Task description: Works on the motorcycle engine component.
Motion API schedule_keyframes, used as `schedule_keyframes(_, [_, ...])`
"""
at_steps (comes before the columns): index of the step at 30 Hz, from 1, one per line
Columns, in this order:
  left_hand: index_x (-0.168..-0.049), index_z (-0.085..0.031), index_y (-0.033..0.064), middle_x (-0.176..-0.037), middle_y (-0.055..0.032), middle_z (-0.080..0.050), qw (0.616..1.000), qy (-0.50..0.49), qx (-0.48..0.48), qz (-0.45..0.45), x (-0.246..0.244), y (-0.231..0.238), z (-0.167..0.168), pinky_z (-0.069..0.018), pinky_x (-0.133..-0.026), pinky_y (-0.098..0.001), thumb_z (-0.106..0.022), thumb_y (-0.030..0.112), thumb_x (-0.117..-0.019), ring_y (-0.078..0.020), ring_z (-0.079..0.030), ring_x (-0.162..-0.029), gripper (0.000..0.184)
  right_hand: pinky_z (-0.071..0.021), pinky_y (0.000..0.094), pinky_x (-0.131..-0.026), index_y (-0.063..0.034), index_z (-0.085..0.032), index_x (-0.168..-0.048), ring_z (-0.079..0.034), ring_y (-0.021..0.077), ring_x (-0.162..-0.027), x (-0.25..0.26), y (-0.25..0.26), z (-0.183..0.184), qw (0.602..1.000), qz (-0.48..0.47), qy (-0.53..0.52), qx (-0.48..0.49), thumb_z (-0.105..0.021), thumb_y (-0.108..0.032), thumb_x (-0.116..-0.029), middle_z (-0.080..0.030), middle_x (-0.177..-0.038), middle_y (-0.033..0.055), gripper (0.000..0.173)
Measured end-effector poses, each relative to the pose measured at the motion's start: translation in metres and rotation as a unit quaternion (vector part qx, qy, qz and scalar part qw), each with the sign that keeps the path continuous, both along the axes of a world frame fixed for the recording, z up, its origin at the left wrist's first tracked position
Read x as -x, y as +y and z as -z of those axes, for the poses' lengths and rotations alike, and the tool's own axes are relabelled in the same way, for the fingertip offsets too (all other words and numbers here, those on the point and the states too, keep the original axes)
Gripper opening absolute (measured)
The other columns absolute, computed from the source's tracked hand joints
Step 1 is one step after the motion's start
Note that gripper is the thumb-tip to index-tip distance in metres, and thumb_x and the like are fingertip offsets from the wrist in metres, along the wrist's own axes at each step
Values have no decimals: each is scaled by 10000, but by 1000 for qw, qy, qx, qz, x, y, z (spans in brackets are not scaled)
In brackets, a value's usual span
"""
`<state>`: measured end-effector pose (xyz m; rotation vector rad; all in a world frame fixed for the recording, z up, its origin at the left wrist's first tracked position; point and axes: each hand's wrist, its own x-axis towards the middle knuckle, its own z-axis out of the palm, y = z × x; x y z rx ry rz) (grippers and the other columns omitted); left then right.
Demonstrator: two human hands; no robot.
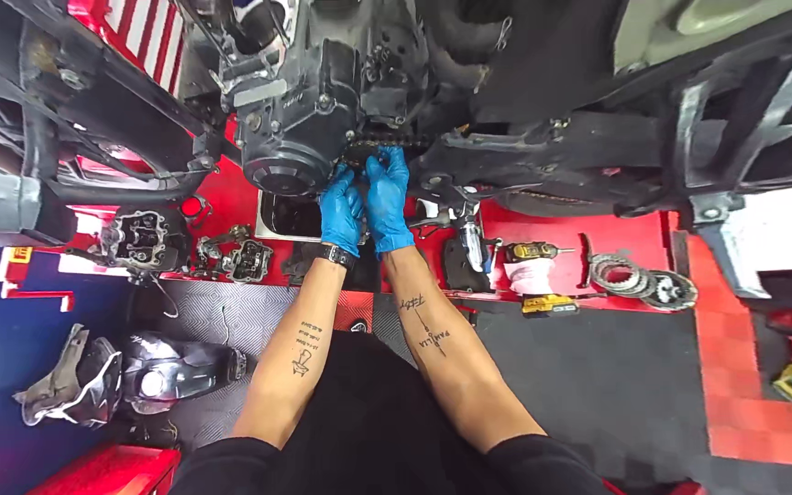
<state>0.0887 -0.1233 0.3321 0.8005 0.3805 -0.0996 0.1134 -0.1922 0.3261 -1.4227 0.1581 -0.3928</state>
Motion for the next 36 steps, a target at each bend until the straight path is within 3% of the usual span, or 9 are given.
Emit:
schedule_keyframes(5, [-1226, -595, 132, -537, 110, -315, 999, -18, 1, 43, 8, 11, 5, -315, -406, -170, -456, 161, -1075, -20, -302, -405, 207, -542, 288, -716, -54, -567, -1187, -594, 98, -767, 17, 3, -10, 999, -14, 41, 7, -491, -125, -1063, -597, -927, 39, 163])
schedule_keyframes(9, [-1200, -575, 122, -532, 97, -341, 996, -34, 45, 70, 3, 13, 5, -318, -407, -171, -419, 121, -1083, -23, -323, -407, 195, -557, 312, -755, -106, -547, -1248, -619, 104, -805, 19, 4, -17, 995, -30, 72, -53, -502, -123, -1052, -617, -952, 17, 202])
schedule_keyframes(13, [-971, -549, 146, -562, 79, -386, 994, -34, 29, 100, -1, 9, -3, -337, -424, -171, -398, 155, -1100, -34, -346, -430, 199, -547, 291, -607, -104, -563, -1248, -625, 110, -701, 15, -1, -18, 991, -43, 99, -75, -527, -99, -1040, -648, -898, 32, 212])
schedule_keyframes(20, [-1040, -558, 87, -549, 73, -372, 997, 13, 21, 69, -1, 4, -11, -339, -420, -171, -412, 127, -1095, -37, -346, -420, 161, -537, 239, -669, -35, -559, -1173, -599, 67, -701, 11, 0, -25, 995, -26, 95, -26, -494, -88, -1064, -594, -833, 17, 138])
schedule_keyframes(24, [-1156, -486, 93, -577, 68, -363, 998, 5, -6, 65, -2, -1, -18, -350, -420, -178, -410, 133, -1103, -41, -353, -433, 101, -523, 250, -522, -30, -540, -1180, -560, 88, -542, 11, -1, -28, 993, -43, 94, -55, -508, -83, -1060, -587, -734, 22, 135])
schedule_keyframes(26, [-1131, -503, 72, -574, 68, -369, 998, 18, -8, 66, -1, 0, -21, -348, -420, -176, -432, 119, -1092, -37, -357, -436, 94, -533, 250, -547, -29, -535, -1167, -562, 84, -552, 10, 0, -31, 993, -34, 101, -43, -489, -110, -1078, -573, -730, 19, 129])
schedule_keyframes(29, [-1161, -522, 49, -570, 70, -380, 997, 30, -2, 68, 1, 2, -21, -347, -429, -173, -454, 108, -1080, -33, -362, -440, 121, -551, 243, -716, -15, -557, -1133, -611, 73, -723, 8, 0, -31, 994, -21, 98, -30, -504, -98, -1064, -598, -840, 31, 121])
schedule_keyframes(33, [-1399, -390, 75, -590, 67, -347, 998, 18, 27, 62, 1, 0, -18, -348, -429, -196, -412, 125, -1100, -50, -349, -445, 304, -554, 267, -896, 31, -528, -1304, -648, 102, -993, 8, -9, -24, 994, -62, 87, -31, -552, -65, -1026, -641, -1118, 111, 295])
schedule_keyframes(36, [-1185, -483, 86, -560, 71, -363, 996, 28, 76, 42, 0, -3, -19, -353, -422, -186, -411, 132, -1100, -45, -358, -428, 120, -547, 234, -874, 34, -540, -1275, -643, 70, -958, 6, -9, -26, 995, -54, 84, 0, -540, -74, -1038, -642, -1076, 93, 261])
